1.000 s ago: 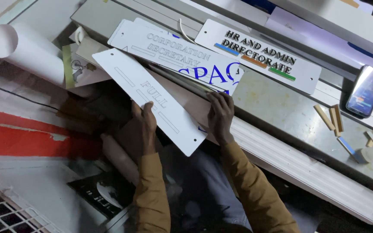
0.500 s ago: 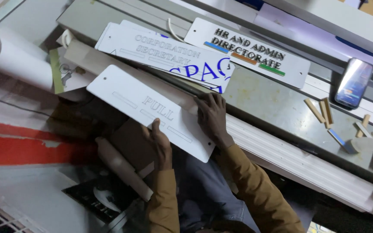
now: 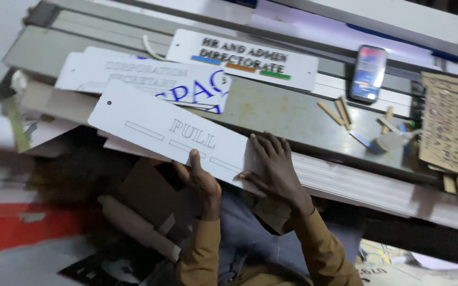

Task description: Organizing and inspecting various sign components like plastic boards and wooden stencils on a production table.

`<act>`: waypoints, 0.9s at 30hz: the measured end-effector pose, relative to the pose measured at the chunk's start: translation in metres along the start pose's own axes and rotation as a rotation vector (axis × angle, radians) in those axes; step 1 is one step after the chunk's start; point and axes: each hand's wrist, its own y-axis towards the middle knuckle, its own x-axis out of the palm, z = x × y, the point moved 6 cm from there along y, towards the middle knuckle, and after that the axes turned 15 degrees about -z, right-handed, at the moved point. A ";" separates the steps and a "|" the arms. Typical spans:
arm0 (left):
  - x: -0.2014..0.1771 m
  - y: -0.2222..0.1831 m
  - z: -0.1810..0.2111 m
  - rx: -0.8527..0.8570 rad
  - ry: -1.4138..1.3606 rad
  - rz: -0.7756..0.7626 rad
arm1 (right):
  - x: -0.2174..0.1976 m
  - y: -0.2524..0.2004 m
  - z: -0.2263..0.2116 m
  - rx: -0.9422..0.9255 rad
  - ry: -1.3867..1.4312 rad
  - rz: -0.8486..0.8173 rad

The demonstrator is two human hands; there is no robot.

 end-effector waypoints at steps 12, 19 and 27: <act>0.104 -0.061 -0.053 -0.120 -0.216 -0.389 | -0.051 -0.107 0.118 0.250 0.310 0.684; 0.131 -0.080 -0.066 -0.162 -0.063 -0.580 | -0.042 -0.137 0.146 0.364 0.262 0.728; 0.102 -0.053 -0.100 -0.461 0.426 -0.901 | -0.038 -0.135 0.153 0.383 0.134 0.749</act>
